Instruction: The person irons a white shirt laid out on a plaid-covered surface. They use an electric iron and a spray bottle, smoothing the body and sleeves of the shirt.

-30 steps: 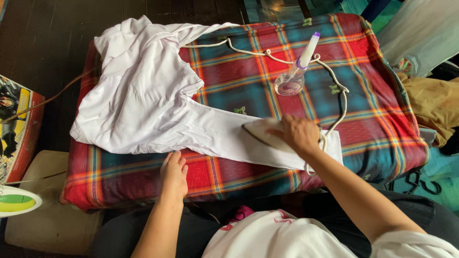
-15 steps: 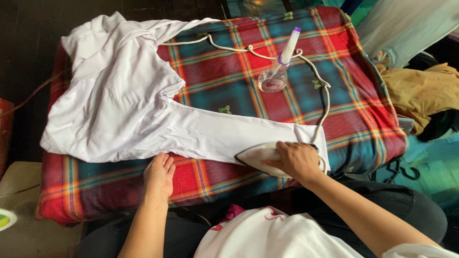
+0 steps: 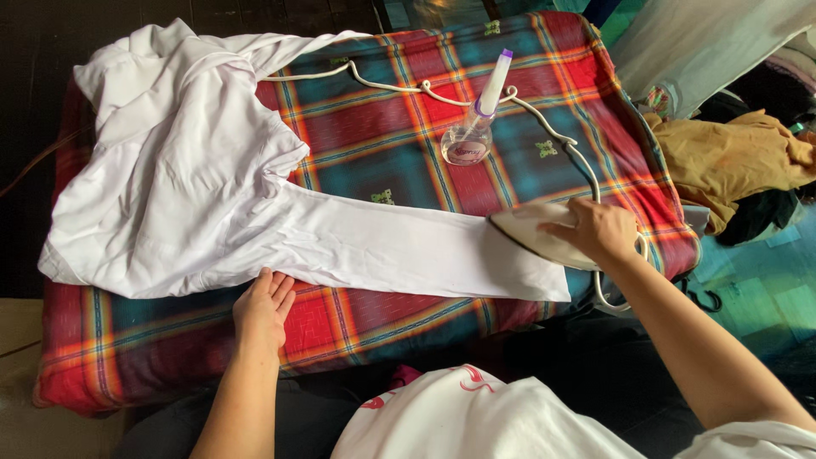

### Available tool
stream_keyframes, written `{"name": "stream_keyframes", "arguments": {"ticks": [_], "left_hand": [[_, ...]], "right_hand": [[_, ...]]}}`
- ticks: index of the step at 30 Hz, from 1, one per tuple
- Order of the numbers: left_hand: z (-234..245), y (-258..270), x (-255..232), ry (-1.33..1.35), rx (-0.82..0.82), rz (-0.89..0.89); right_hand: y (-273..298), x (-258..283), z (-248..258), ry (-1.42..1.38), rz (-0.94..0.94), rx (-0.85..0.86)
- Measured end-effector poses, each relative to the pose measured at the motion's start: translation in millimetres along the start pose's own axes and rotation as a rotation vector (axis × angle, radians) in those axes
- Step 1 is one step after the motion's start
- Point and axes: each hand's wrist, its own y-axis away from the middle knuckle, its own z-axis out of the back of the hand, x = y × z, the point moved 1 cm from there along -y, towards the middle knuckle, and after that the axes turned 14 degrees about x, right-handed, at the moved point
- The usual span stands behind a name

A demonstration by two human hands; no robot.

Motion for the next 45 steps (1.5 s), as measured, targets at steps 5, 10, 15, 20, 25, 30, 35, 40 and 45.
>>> {"name": "stream_keyframes", "arguments": {"ticks": [5,10,15,20,25,30,35,40,45], "left_hand": [[-8,8,-3,-0.074,-0.008,0.050],[-16,3,6,-0.232,0.050,0.113],[-13,-4,12,-0.328,0.076,0.105],[-8,-12,17,-0.321,0.061,0.086],[-9,-10,18,-0.311,0.077,0.095],[-10,-1,14,-0.323,0.059,0.119],[-14,7,9,-0.349,0.039,0.128],[-16,8,9,-0.341,0.025,0.117],[-9,4,15,-0.262,0.048,0.055]], "right_hand": [[20,-11,-6,-0.126,0.407,-0.131],[18,-19,-12,0.019,0.036,-0.014],[13,-12,-7,-0.033,0.195,-0.077],[4,17,1,-0.022,0.169,-0.146],[-18,73,18,0.005,0.108,0.121],[-44,141,30,-0.102,0.182,0.029],[-58,174,31,-0.175,0.199,-0.018],[-38,161,32,-0.162,0.211,-0.040],[16,122,24,-0.058,0.050,0.101]]}}
